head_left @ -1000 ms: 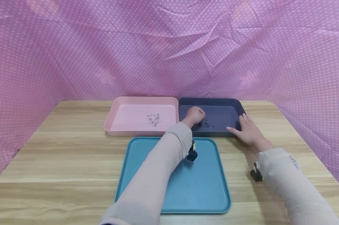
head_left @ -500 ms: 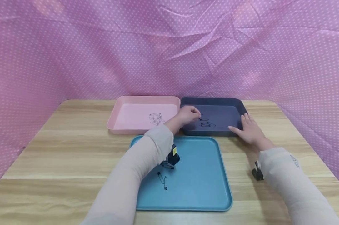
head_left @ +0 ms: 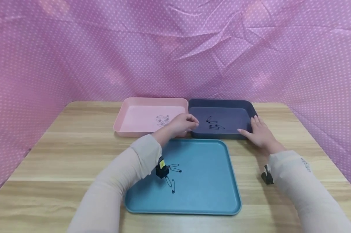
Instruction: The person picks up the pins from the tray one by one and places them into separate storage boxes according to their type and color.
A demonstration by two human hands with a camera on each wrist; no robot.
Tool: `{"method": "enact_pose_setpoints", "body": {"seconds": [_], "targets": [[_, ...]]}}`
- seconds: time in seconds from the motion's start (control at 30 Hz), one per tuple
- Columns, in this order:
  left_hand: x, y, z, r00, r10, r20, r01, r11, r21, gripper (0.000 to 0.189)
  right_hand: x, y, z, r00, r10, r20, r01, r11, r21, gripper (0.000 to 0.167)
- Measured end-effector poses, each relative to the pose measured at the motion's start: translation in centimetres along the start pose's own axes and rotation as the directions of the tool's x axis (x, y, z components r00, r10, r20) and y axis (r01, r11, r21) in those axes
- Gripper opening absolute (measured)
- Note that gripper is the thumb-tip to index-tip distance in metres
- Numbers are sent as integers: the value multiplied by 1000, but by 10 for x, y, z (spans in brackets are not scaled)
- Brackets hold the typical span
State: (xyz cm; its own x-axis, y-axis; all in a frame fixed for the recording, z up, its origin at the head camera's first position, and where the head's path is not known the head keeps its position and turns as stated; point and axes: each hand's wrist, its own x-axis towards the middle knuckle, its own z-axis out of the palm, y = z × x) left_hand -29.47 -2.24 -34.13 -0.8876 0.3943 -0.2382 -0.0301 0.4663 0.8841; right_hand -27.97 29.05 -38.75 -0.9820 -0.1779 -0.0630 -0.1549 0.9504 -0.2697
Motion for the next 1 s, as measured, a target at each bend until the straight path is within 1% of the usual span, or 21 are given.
{"method": "enact_pose_setpoints", "body": {"seconds": [0.1, 0.17, 0.33, 0.4, 0.47, 0.53, 0.63, 0.8, 1.0], "targets": [[-7, -2, -3, 1000, 0, 1, 0, 1000, 8, 19, 0, 1, 0, 1000, 3, -3, -3, 1000, 11, 93], [-11, -4, -5, 1000, -1, 6, 1, 1000, -2, 21, -1, 0, 0, 1000, 5, -3, -5, 1000, 15, 93], [-24, -11, -12, 999, 2, 37, 0, 998, -64, 24, -2, -1, -1, 1000, 11, 10, -11, 1000, 17, 94], [-29, -14, -15, 999, 16, 44, -14, 999, -52, 23, -2, -2, -2, 1000, 12, 14, -12, 1000, 19, 94], [-35, -18, -17, 998, 37, 54, -36, 999, -20, 21, -2, -3, -2, 1000, 12, 15, -12, 1000, 24, 94], [-41, -22, -19, 995, 59, 76, -60, 998, 12, 21, -2, -3, -2, 1000, 11, 15, -11, 1000, 26, 94], [-50, -27, -21, 991, 66, 116, -70, 997, 28, 23, -1, -3, -2, 1000, 10, 14, -10, 1000, 24, 95], [-64, -34, -22, 985, 36, 170, -41, 999, 26, 23, 0, -1, -1, 1000, 9, 16, -10, 1000, 17, 95], [-77, -45, -22, 976, 26, 217, -38, 998, 53, 21, 0, 1, 0, 1000, 2, 8, -2, 1000, 16, 94]]}}
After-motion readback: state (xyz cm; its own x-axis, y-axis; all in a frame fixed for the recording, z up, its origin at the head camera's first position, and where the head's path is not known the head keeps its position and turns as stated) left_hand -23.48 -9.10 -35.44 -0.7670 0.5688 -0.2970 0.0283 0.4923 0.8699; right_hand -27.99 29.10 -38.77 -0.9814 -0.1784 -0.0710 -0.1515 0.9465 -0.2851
